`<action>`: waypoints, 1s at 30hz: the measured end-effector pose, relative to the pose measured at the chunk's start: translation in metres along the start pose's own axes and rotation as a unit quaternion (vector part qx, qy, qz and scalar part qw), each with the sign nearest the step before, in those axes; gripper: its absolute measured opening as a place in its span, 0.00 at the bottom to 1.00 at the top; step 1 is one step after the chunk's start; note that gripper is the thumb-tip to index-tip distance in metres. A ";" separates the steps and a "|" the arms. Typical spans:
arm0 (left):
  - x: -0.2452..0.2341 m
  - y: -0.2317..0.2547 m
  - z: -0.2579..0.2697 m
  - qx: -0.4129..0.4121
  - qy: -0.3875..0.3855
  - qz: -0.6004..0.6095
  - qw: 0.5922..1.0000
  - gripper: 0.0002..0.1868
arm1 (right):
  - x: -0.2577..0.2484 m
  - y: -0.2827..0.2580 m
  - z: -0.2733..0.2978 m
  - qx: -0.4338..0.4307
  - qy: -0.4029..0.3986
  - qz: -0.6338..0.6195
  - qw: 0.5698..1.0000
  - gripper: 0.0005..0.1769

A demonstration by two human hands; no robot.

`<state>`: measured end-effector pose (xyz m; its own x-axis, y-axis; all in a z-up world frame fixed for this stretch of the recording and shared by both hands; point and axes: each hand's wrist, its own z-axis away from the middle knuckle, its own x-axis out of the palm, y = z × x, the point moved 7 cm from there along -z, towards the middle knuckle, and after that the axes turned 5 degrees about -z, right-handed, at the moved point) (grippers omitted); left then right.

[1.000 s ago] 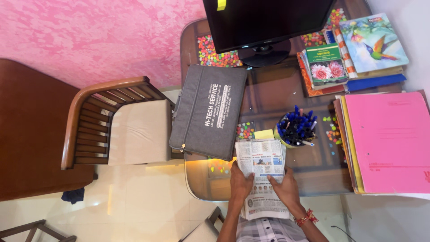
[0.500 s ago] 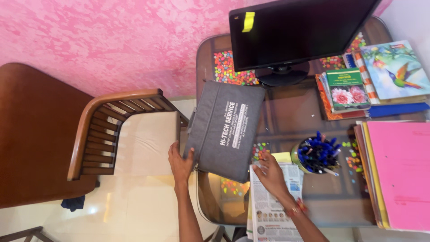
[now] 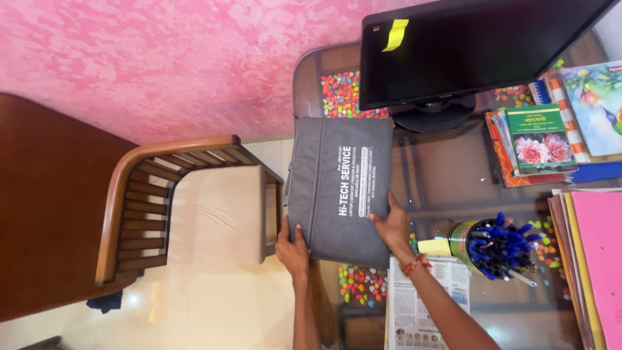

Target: The person organizes a cluttered desk by sorting through files, folders, and books. They stack documents, arrange stationery, and place items in neat piles on the glass desk surface.

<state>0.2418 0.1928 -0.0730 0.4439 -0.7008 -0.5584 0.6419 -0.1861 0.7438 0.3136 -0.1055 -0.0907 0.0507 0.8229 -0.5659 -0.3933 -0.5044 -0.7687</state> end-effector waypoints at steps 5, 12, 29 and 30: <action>0.018 0.027 -0.024 0.215 0.081 -0.006 0.973 0.25 | 0.000 -0.025 -0.052 -0.044 0.031 -0.042 0.998 0.46; 0.034 0.037 -0.031 0.154 0.063 -0.017 0.986 0.24 | 0.001 -0.038 -0.076 -0.010 0.010 -0.037 0.999 0.45; 0.040 -0.083 0.150 0.068 -0.237 -0.005 0.969 0.15 | -0.140 0.093 0.188 -0.232 0.208 0.035 0.950 0.13; 0.044 -0.093 0.170 0.101 -0.229 -0.049 0.967 0.17 | -0.144 0.116 0.199 -0.202 0.211 0.052 0.955 0.16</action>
<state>0.0956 0.0620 -0.1044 0.0339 -0.8957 -0.4434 0.5107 -0.3659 0.7780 0.0777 -0.2303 -0.0385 0.4303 0.6268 -0.6496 -0.0351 -0.7074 -0.7059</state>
